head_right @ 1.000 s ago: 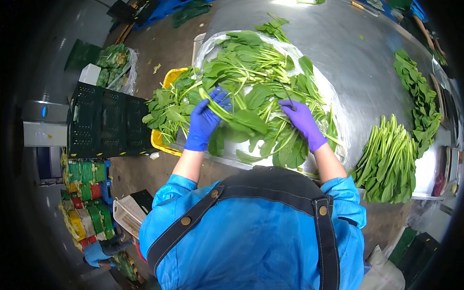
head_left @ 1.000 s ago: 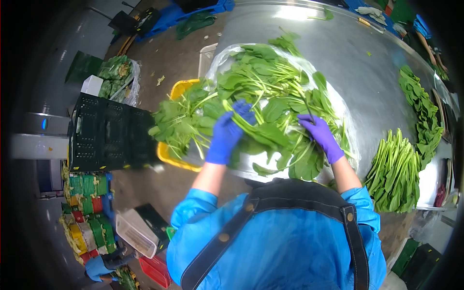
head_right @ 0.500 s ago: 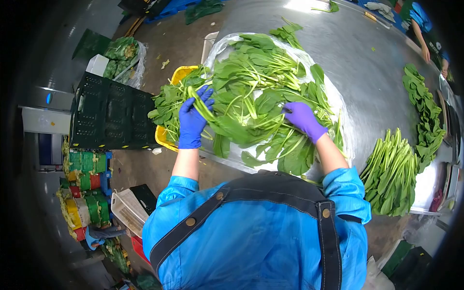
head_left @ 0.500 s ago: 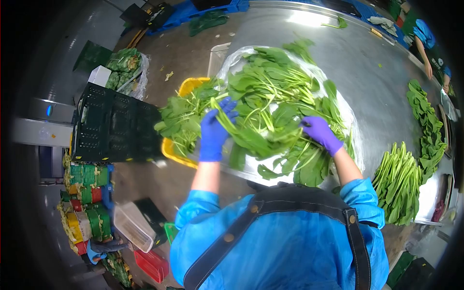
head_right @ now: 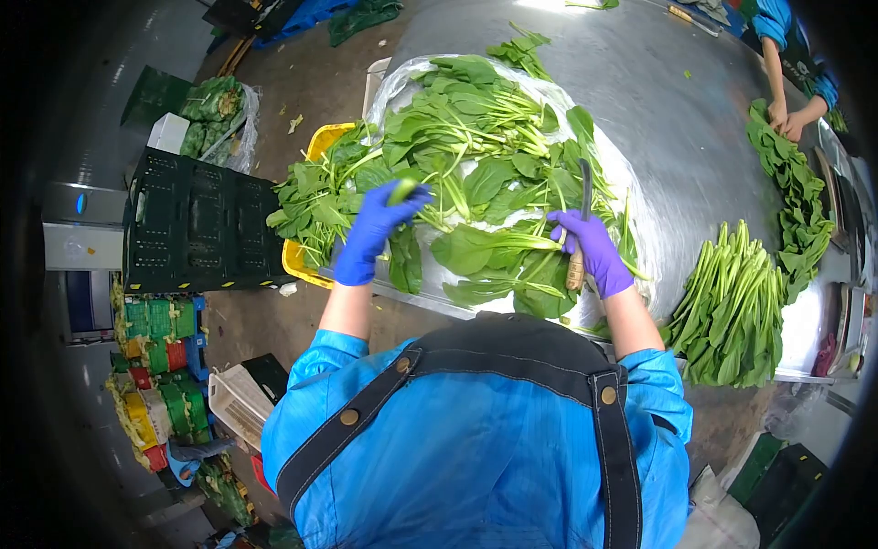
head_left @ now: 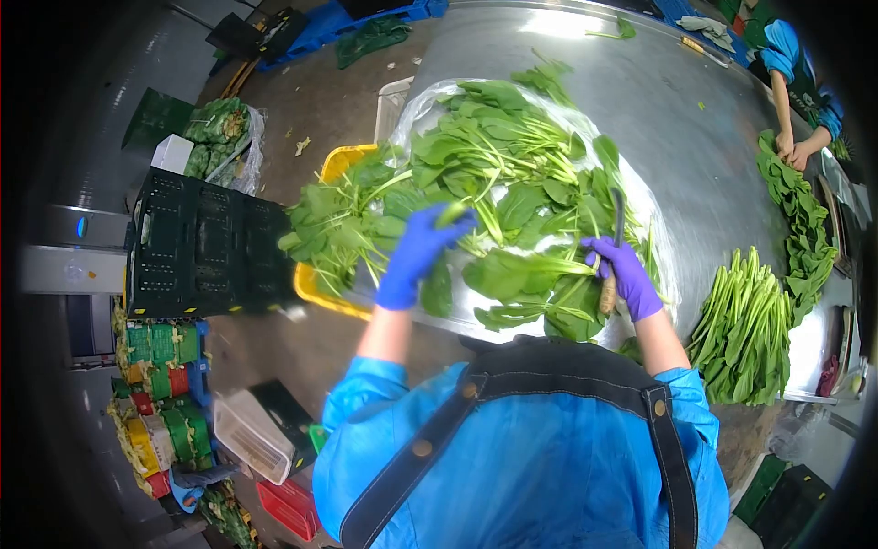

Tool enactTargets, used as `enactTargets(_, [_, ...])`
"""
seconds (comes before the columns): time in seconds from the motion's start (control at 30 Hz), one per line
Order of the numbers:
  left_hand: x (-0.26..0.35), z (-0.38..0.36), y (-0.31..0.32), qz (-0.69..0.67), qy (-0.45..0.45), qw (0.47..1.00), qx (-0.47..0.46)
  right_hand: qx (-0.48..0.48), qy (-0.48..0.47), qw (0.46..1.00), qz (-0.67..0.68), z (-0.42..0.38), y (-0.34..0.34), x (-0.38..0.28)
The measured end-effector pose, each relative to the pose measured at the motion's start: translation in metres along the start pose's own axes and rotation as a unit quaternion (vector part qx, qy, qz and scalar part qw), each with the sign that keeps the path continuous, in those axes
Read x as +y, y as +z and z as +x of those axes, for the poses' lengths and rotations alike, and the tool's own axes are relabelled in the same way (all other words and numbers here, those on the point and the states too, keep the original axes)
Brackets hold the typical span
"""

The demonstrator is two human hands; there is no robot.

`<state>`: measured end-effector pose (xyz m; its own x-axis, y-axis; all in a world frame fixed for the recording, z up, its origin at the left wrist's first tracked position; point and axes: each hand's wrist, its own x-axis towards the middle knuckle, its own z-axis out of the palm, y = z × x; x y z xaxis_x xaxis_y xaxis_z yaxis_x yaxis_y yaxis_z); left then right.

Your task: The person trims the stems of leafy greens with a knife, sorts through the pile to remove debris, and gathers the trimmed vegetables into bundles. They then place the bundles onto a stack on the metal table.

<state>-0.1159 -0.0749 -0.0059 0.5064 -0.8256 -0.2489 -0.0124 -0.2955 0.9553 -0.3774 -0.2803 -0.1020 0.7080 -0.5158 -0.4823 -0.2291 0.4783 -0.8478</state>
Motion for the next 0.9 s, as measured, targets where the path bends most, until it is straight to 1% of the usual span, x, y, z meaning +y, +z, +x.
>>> enactTargets(0.03, [-0.002,0.002,0.011,0.054,-0.016,0.997,-0.058,-0.005,0.006,1.0,0.013,-0.003,0.004,-0.003])
enactTargets(0.1, [-0.018,0.007,0.049,0.15,0.097,0.973,-0.148,-0.021,0.004,1.0,0.02,-0.011,0.014,-0.013])
enactTargets(0.17, [-0.035,0.012,0.085,0.243,0.245,0.926,-0.152,-0.032,-0.009,0.999,0.032,-0.016,0.021,-0.021])
enactTargets(0.2, [-0.038,0.014,0.093,0.243,0.249,0.925,-0.154,-0.044,-0.021,0.998,0.043,-0.017,0.023,-0.025])
enactTargets(0.27, [-0.042,0.019,0.104,0.319,0.19,0.909,-0.19,-0.044,-0.029,0.997,0.057,-0.02,0.021,-0.028])
enactTargets(0.3, [-0.037,0.02,0.102,0.311,0.171,0.911,-0.209,-0.004,-0.049,0.997,0.063,-0.02,0.018,-0.025])
enactTargets(0.33, [-0.031,0.019,0.097,0.312,0.176,0.909,-0.212,0.035,-0.068,0.995,0.068,-0.017,0.013,-0.021])
enactTargets(0.37, [-0.026,0.016,0.09,0.217,0.119,0.944,-0.218,0.079,-0.056,0.995,-0.006,-0.011,-0.002,-0.012])
enactTargets(0.4, [-0.022,0.014,0.083,0.119,0.061,0.966,-0.221,0.081,-0.059,0.995,-0.006,-0.012,-0.004,-0.009])
enactTargets(0.43, [-0.02,0.014,0.078,0.113,0.103,0.966,-0.21,0.072,-0.103,0.971,-0.203,-0.018,-0.004,-0.004])
enactTargets(0.47, [-0.019,0.014,0.076,0.114,0.104,0.966,-0.209,0.062,-0.141,0.907,-0.392,-0.024,-0.003,0.002])
enactTargets(0.5, [-0.018,0.013,0.073,0.06,0.04,0.974,-0.217,0.032,-0.165,0.898,-0.408,-0.034,0.007,0.0])
enactTargets(0.53, [-0.016,0.011,0.071,0.005,-0.026,0.974,-0.224,0.032,-0.164,0.899,-0.405,-0.041,0.019,-0.003])
enactTargets(0.6, [-0.004,0.007,0.074,0.004,-0.043,0.974,-0.224,0.068,-0.244,0.897,-0.362,-0.046,0.038,-0.01])
enactTargets(0.63, [0.001,0.004,0.076,-0.001,-0.06,0.973,-0.223,0.104,-0.301,0.869,-0.379,-0.044,0.046,-0.01])
enactTargets(0.67, [0.004,0.003,0.078,0.0,-0.061,0.973,-0.224,0.105,-0.3,0.869,-0.378,-0.042,0.05,-0.01])
enactTargets(0.73, [0.007,0.0,0.083,0.021,-0.047,0.972,-0.229,0.101,-0.34,0.872,-0.337,-0.038,0.059,-0.013])
enactTargets(0.77, [0.003,0.0,0.084,0.022,-0.046,0.972,-0.23,0.097,-0.327,0.866,-0.365,-0.04,0.061,-0.017])
enactTargets(0.83, [-0.008,0.0,0.085,-0.042,-0.06,0.97,-0.23,0.108,-0.329,0.86,-0.375,-0.038,0.061,-0.017])
enactTargets(0.9, [-0.014,-0.001,0.08,-0.069,-0.056,0.969,-0.231,0.117,-0.331,0.853,-0.386,-0.03,0.053,-0.007])
